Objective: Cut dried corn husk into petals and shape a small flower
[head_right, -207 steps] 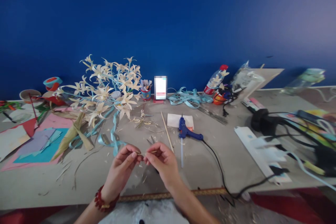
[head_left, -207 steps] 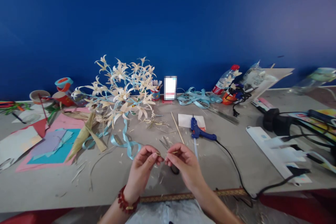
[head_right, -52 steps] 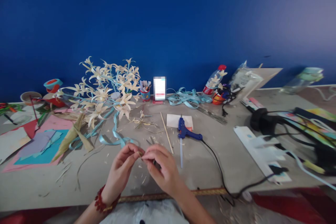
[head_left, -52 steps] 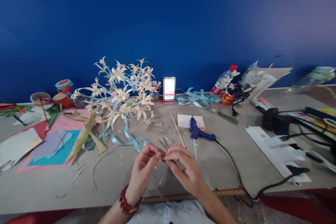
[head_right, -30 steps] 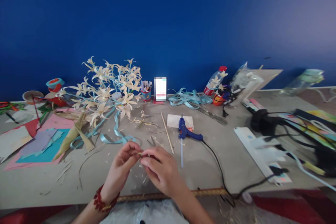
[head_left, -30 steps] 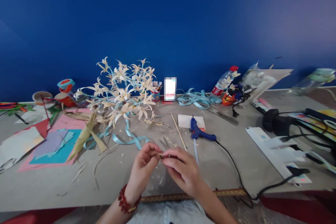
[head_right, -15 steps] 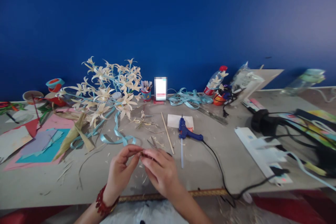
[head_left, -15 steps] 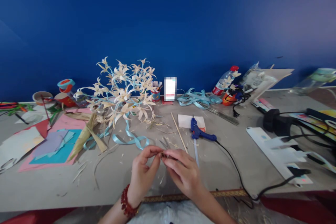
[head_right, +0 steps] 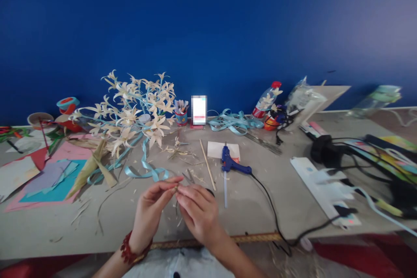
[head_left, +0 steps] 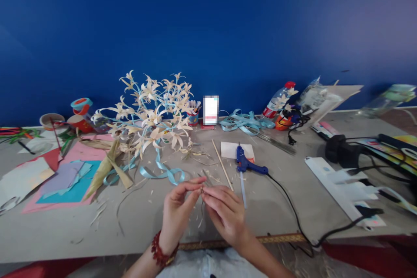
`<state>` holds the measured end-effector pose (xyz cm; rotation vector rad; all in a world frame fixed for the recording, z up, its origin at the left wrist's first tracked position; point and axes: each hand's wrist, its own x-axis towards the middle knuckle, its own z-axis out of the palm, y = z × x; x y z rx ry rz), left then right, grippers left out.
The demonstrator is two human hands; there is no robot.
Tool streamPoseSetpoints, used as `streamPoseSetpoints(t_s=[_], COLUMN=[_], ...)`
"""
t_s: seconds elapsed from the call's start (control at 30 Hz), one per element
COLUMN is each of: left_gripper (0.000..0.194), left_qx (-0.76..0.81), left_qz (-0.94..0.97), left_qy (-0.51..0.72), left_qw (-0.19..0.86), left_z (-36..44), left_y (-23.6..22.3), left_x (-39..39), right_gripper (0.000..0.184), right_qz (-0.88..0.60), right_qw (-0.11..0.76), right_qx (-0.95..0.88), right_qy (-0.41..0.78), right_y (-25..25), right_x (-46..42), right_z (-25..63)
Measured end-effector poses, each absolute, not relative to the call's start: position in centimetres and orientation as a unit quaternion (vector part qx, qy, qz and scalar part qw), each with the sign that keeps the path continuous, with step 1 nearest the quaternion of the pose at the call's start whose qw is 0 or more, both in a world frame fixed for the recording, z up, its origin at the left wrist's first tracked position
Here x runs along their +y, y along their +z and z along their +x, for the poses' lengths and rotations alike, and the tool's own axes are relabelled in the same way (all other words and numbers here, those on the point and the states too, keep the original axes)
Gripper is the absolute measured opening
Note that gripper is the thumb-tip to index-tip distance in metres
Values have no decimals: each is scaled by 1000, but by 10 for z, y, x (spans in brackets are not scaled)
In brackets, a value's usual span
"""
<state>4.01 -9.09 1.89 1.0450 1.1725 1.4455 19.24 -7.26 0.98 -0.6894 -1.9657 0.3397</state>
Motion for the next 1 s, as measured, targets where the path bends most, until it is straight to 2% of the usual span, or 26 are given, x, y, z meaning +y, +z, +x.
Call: streamPoseSetpoints(t_s=[0.13, 0.3, 0.4, 0.6, 0.73, 0.83, 1.0], left_gripper=[7, 14, 17, 16, 15, 15, 19], left_qx=[479, 514, 508, 500, 499, 498, 498], left_qz=[445, 568, 611, 614, 610, 609, 633], left_qy=[581, 551, 541, 536, 545, 548, 543], left_qw=[486, 331, 276, 292, 286, 284, 238], left_z=[40, 38, 37, 38, 39, 40, 40], left_y=[21, 23, 26, 28, 27, 26, 25], left_x=[-91, -93, -93, -93, -92, -92, -94], right_gripper=[28, 15, 11, 13, 7, 9, 13], right_qz=[-313, -345, -362, -371, -402, -424, -429], right_qw=[504, 507, 519, 532, 529, 522, 491], right_qx=[-776, -725, -690, -688, -648, -619, -662], right_qy=[214, 312, 353, 325, 373, 405, 369], right_y=[12, 15, 17, 18, 16, 15, 18], right_x=[-76, -73, -70, -70, -70, -70, -71], right_z=[193, 191, 189, 191, 188, 185, 186])
